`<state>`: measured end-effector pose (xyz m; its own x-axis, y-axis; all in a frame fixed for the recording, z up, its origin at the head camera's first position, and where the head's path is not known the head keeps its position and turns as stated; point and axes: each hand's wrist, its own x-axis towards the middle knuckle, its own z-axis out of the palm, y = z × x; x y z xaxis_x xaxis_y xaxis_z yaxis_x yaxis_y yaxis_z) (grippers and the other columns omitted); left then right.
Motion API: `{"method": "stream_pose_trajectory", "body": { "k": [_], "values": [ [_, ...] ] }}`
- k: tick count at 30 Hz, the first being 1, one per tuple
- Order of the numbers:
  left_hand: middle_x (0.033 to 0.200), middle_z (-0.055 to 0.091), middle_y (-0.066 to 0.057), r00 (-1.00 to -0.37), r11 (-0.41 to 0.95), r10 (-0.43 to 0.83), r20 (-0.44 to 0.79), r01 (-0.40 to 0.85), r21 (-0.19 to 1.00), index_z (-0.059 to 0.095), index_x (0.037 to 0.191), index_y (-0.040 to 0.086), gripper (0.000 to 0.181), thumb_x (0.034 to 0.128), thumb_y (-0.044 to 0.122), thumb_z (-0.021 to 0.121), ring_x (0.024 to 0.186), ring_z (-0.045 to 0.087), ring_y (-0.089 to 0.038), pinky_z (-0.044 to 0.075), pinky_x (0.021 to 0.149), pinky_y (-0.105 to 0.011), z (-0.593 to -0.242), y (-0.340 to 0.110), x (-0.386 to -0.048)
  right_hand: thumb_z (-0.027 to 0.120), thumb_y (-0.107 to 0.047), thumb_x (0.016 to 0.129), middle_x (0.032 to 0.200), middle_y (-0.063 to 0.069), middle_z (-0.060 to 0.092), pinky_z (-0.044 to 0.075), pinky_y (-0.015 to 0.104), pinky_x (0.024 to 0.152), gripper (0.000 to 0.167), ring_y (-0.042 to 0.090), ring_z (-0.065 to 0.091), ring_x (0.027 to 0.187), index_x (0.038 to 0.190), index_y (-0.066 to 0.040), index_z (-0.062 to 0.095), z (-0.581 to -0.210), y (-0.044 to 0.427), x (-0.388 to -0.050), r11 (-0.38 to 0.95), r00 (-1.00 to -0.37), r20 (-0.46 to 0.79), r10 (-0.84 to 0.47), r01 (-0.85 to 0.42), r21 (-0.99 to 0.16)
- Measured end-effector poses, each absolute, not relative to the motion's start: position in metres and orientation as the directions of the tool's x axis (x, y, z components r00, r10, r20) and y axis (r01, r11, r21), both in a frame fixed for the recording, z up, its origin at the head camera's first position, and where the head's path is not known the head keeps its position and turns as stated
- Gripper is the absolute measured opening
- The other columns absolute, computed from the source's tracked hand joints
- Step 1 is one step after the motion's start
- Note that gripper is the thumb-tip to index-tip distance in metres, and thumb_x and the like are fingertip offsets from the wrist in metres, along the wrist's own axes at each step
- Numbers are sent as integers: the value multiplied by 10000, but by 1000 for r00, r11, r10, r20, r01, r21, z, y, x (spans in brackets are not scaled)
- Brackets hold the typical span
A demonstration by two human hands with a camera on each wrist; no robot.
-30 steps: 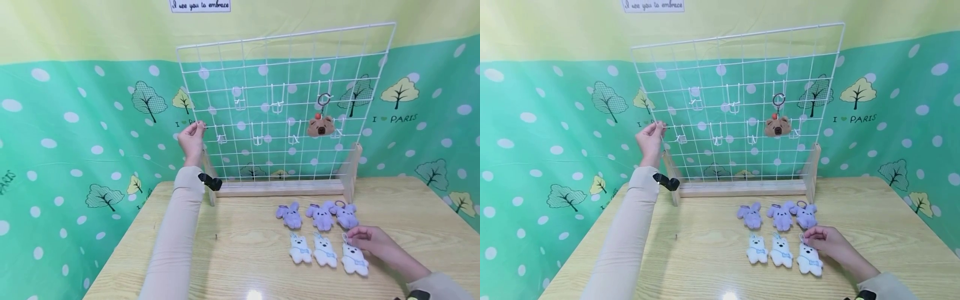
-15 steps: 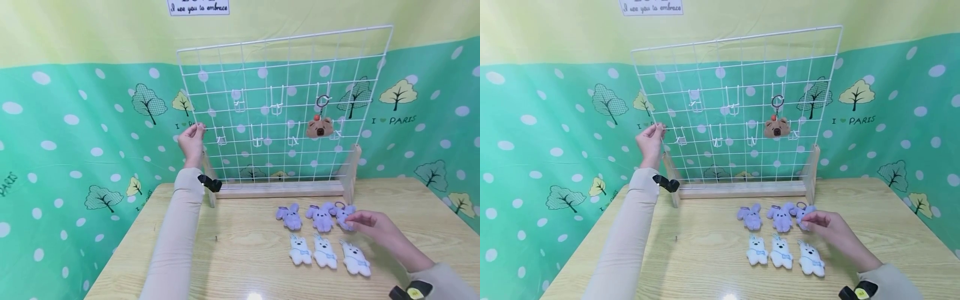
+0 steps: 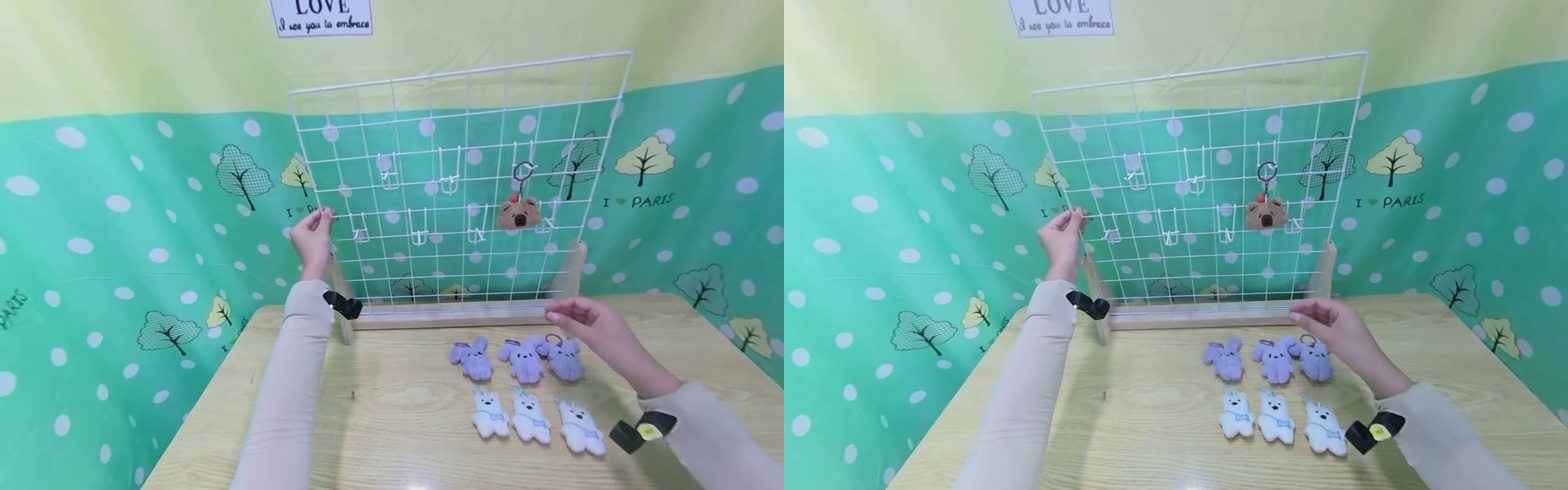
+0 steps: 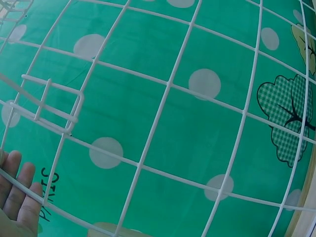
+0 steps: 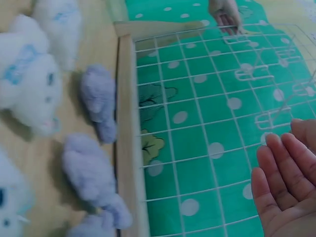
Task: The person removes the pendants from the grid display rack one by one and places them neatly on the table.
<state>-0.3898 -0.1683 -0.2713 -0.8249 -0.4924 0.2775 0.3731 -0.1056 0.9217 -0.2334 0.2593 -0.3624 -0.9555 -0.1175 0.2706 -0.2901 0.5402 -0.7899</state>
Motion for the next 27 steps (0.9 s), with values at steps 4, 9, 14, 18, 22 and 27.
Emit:
{"method": "stream_pose_trajectory", "body": {
  "k": [4, 9, 14, 18, 22, 27],
  "values": [
    [1022, 709, -93, -823, -108, -493, 282, 380, 919, 702, 1053, 59, 217, 865, 167, 692, 916, 677, -142, 539, 838, -183, -270, -168, -390, 588, -253, 945, 993, -153, 667, 500, 99, 772, 314, -29, 611, 890, 1148, -14, 592, -349, 260, -248, 462, -937, 337, -97, -342, -818],
    [1026, 708, -89, -823, -99, -490, 288, 381, 919, 696, 1066, 56, 233, 867, 177, 689, 925, 675, -142, 536, 839, -176, -271, -169, -389, 601, -263, 935, 997, -156, 668, 479, 66, 810, 296, -16, 618, 915, 1152, -63, 595, -330, 256, -265, 392, -913, 408, -12, -380, -838],
    [1024, 710, -89, -819, -83, -494, 292, 378, 922, 699, 1066, 58, 236, 869, 187, 688, 915, 675, -138, 538, 848, -192, -274, -170, -389, 620, -225, 920, 1017, -96, 681, 497, 102, 833, 339, 22, 636, 920, 1180, -14, 573, -302, 252, -275, 310, -877, 476, 70, -435, -846],
    [1019, 712, -86, -817, -66, -493, 298, 377, 924, 699, 1073, 58, 244, 870, 194, 688, 901, 676, -132, 541, 848, -205, -276, -171, -389, 647, -256, 897, 1048, -40, 682, 498, 91, 823, 359, 51, 636, 931, 1183, -44, 595, -279, 251, -283, 252, -873, 472, 123, -432, -866],
    [1024, 710, -89, -816, -56, -485, 316, 389, 920, 694, 1083, 53, 249, 877, 192, 680, 899, 678, -126, 542, 848, -206, -275, -170, -389, 654, -338, 879, 1067, -63, 671, 485, 62, 802, 407, 69, 618, 960, 1200, -92, 607, -260, 248, -291, 264, -889, 429, 158, -381, -886],
    [1032, 708, -92, -816, -66, -485, 314, 392, 917, 692, 1087, 53, 246, 881, 186, 676, 910, 676, -125, 537, 854, -198, -274, -170, -388, 653, -398, 864, 1061, -96, 659, 492, 124, 858, 419, 68, 597, 985, 1198, -148, 619, -244, 240, -303, 312, -895, 408, 182, -342, -887]
  ]
}}
